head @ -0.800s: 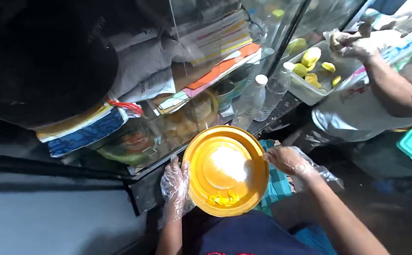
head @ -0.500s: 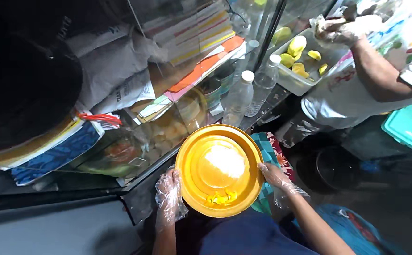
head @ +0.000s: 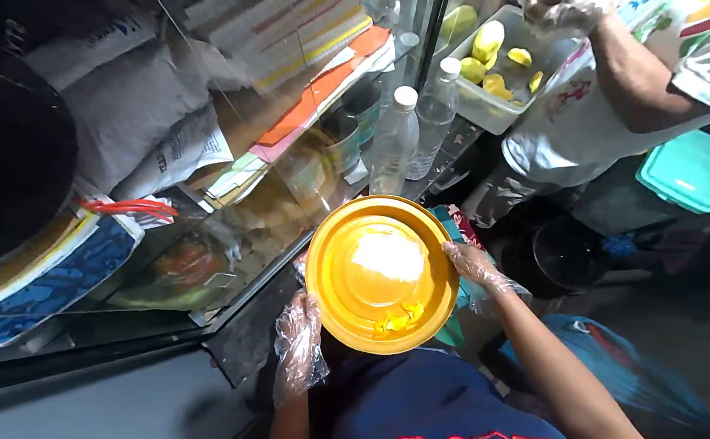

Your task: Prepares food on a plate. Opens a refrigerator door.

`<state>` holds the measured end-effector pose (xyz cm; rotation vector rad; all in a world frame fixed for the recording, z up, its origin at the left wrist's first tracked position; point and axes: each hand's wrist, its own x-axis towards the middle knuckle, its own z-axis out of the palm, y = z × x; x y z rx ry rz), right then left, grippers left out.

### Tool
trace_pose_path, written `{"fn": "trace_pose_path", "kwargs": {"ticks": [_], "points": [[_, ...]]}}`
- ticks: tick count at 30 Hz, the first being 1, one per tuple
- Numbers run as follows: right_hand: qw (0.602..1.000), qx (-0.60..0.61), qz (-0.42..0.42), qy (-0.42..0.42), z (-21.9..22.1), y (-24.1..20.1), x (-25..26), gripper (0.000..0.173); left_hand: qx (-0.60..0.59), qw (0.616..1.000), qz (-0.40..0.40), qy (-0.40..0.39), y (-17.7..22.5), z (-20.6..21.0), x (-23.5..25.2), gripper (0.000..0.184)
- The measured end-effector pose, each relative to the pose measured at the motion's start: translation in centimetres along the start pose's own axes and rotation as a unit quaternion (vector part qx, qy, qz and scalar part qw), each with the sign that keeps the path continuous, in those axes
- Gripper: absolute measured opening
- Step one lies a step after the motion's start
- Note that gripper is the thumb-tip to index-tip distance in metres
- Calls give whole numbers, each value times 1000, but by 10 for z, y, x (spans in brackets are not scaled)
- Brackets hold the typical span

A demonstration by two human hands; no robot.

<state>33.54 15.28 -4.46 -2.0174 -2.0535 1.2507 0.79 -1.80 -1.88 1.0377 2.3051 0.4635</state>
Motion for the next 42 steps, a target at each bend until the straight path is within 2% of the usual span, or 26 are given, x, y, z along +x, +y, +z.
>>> {"fn": "trace_pose_path", "kwargs": {"ticks": [4, 7, 10, 12, 14, 18, 21, 23, 25, 27, 32, 36, 42], "points": [[999, 39, 3, 32, -1, 10, -7, 57, -3, 997, 21, 68, -1, 0, -3, 45], [994, 63, -11, 83, -3, 16, -17, 53, 19, 992, 37, 123, 7, 1, -8, 45], [988, 47, -27, 148, -6, 26, -25, 53, 52, 986, 65, 145, 21, 1, -13, 43], [978, 39, -54, 198, -6, 39, -30, 52, 91, 985, 80, 122, 36, 1, -18, 40], [969, 46, -79, 231, -12, 47, -36, 48, 120, 986, 99, 67, 54, 5, -16, 36], [957, 123, -112, 238, -31, 50, -53, 33, 197, 968, 144, -59, 89, 28, 14, 42], [939, 188, -136, 253, -37, 54, -61, 26, 196, 971, 121, -57, 104, 49, 46, 60], [931, 231, -137, 247, -34, 65, -63, 27, 173, 980, 80, -53, 110, 62, 56, 77], [930, 264, -129, 222, -29, 79, -62, 30, 149, 986, 55, -47, 114, 70, 61, 83], [928, 292, -108, 204, -28, 86, -61, 30, 126, 990, 25, -55, 120, 70, 64, 77], [923, 326, -73, 189, -31, 97, -58, 27, 86, 994, 5, -72, 112, 59, 57, 42], [924, 325, -97, 177, -39, 89, -47, 27, 107, 993, 25, -42, 102, 51, 43, 37], [911, 349, -131, 177, -48, 75, -38, 26, 112, 993, 22, -14, 101, 48, 21, 41]]}}
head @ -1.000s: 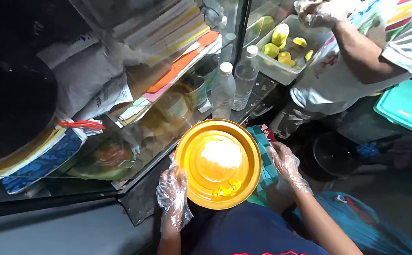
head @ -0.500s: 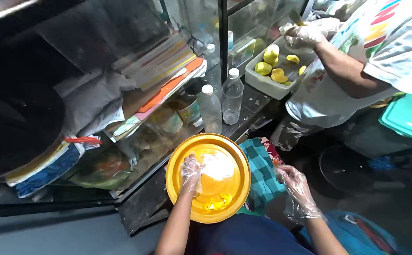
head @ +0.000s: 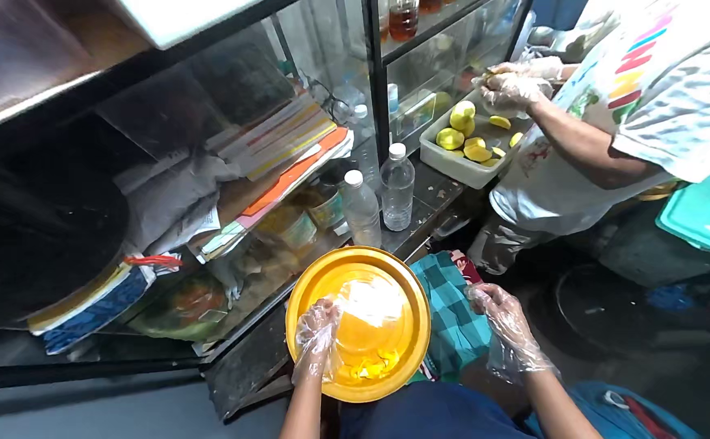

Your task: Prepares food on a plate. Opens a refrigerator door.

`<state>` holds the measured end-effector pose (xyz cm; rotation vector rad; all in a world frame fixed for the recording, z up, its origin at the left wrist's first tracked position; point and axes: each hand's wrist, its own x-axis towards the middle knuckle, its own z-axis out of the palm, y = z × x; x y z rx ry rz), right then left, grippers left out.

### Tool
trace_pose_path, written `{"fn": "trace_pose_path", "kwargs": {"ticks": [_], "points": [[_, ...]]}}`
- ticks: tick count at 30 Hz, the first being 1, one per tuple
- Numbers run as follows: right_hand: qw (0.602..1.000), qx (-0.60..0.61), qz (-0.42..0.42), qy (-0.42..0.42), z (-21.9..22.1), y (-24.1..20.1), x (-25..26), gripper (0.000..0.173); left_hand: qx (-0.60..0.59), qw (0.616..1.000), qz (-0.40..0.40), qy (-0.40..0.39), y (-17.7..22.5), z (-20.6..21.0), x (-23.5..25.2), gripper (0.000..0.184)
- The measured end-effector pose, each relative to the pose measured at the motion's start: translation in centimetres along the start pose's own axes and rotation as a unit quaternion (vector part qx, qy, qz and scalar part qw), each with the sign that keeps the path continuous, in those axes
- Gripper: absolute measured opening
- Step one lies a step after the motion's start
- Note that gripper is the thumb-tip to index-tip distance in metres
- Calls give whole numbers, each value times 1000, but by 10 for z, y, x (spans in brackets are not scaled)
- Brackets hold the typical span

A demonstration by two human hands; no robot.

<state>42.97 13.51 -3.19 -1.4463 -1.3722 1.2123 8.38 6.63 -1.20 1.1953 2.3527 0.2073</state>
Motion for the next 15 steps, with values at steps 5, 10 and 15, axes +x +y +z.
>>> {"fn": "trace_pose_path", "kwargs": {"ticks": [5, 10, 15], "points": [[999, 31, 4, 8, 2, 1, 7, 25, 10, 1000, 24, 15, -7, -5, -17, 42], [998, 66, 13, 20, 12, -5, 18, 25, 5, 998, 12, 58, -12, -16, -30, 39], [998, 61, 23, 26, 13, -10, 24, 26, -37, 994, 14, 102, -16, -16, -34, 38]]}}
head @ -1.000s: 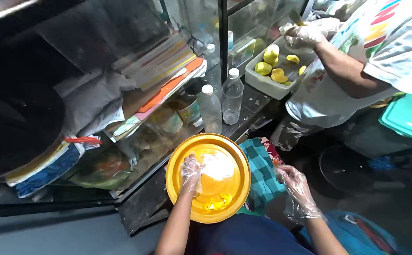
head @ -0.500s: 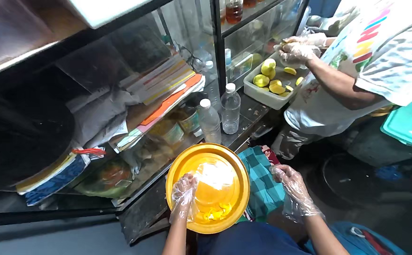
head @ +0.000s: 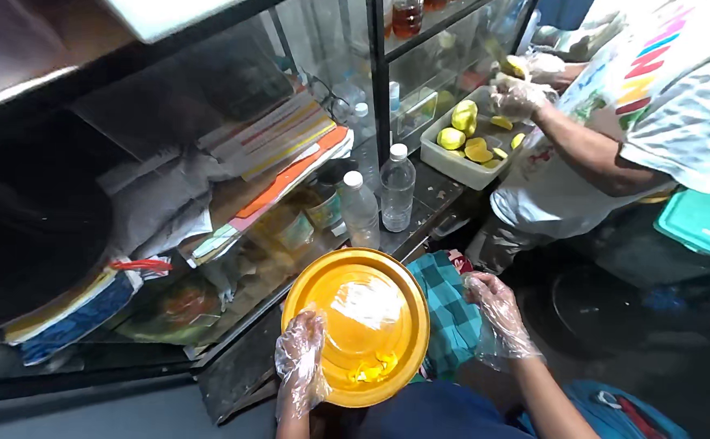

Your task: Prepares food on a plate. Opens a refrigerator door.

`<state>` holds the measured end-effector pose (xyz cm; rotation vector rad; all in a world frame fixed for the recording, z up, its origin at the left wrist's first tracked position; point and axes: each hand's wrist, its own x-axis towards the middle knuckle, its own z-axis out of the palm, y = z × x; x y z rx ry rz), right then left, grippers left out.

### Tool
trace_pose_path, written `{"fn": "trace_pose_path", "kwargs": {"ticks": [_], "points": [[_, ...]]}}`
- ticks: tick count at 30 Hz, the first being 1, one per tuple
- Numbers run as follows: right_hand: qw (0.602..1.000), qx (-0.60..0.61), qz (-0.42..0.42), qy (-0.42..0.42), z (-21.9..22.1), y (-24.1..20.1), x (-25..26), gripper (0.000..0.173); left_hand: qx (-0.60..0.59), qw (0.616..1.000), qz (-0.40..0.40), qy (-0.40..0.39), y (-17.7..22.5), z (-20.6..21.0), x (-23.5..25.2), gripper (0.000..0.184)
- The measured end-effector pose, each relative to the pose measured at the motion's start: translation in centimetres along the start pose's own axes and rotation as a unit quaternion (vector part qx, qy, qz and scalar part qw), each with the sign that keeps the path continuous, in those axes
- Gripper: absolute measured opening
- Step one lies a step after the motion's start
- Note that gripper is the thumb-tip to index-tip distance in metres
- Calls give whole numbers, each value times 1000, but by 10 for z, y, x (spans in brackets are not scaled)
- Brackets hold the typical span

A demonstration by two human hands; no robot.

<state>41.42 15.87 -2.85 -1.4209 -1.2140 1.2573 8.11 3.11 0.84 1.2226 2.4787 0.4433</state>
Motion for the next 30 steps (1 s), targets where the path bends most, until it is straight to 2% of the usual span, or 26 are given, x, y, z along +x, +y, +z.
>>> {"fn": "trace_pose_path", "kwargs": {"ticks": [4, 8, 11, 16, 18, 22, 30], "points": [[999, 15, 1, 47, -18, 7, -1, 29, -34, 999, 8, 25, 5, 4, -3, 35], [981, 127, 45, 142, -34, 2, -4, 23, -32, 997, -14, 70, 7, 6, -7, 36], [969, 183, 55, 157, -46, 2, 3, 21, -36, 992, -34, 114, -2, 7, -10, 41], [966, 205, 105, 121, -39, 10, 19, 30, -41, 981, -93, 163, -28, 3, -13, 53], [966, 191, 145, 97, -25, 17, 22, 26, -47, 981, -120, 149, -36, 0, -12, 55], [968, 122, 220, -11, 4, 40, 14, 29, -54, 979, -174, 96, -46, -2, -9, 56], [951, 63, 261, -151, 44, 46, -10, 42, -81, 986, -144, 35, -49, -2, -13, 52]]}}
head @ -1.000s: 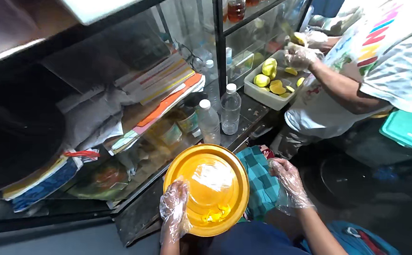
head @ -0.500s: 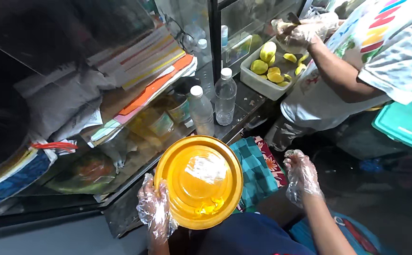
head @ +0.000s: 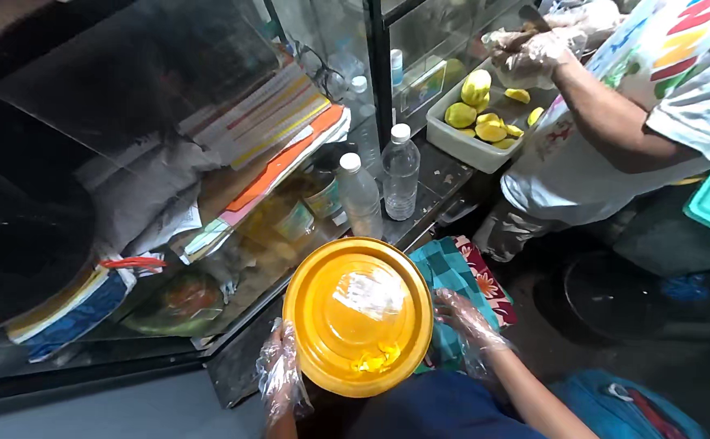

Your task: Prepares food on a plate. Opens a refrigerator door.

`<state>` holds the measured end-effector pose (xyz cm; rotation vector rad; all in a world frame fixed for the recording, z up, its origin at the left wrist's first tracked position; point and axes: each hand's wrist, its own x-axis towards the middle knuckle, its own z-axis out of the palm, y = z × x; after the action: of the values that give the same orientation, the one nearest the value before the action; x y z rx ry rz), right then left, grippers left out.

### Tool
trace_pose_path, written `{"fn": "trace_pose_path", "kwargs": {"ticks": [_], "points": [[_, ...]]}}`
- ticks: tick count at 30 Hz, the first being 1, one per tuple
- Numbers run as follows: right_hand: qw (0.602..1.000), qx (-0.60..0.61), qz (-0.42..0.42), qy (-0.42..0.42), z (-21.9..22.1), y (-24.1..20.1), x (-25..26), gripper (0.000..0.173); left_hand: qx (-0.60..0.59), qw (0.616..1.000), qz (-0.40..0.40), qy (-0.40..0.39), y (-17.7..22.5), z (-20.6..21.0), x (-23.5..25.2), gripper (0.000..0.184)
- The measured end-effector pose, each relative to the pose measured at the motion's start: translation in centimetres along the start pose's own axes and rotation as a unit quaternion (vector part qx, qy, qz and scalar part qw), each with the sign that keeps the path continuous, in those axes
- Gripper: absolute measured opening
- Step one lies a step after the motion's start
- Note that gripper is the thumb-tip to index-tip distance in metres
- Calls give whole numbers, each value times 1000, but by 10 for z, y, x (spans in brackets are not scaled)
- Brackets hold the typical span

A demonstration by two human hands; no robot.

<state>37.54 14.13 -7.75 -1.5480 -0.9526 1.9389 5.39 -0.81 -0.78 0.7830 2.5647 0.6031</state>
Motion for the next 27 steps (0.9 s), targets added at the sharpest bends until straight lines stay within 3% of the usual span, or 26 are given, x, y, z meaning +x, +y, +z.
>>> {"fn": "trace_pose_path", "kwargs": {"ticks": [12, 21, 27], "points": [[997, -51, -40, -39, 7, -7, -14, 32, 1, 998, -27, -52, -7, 1, 3, 45], [994, -70, -82, 6, 10, -5, -8, 27, -27, 997, -9, -69, -14, -5, 0, 44], [990, -80, -98, 62, 4, -10, -14, 35, -46, 998, -10, -49, -16, -1, -1, 53]]}}
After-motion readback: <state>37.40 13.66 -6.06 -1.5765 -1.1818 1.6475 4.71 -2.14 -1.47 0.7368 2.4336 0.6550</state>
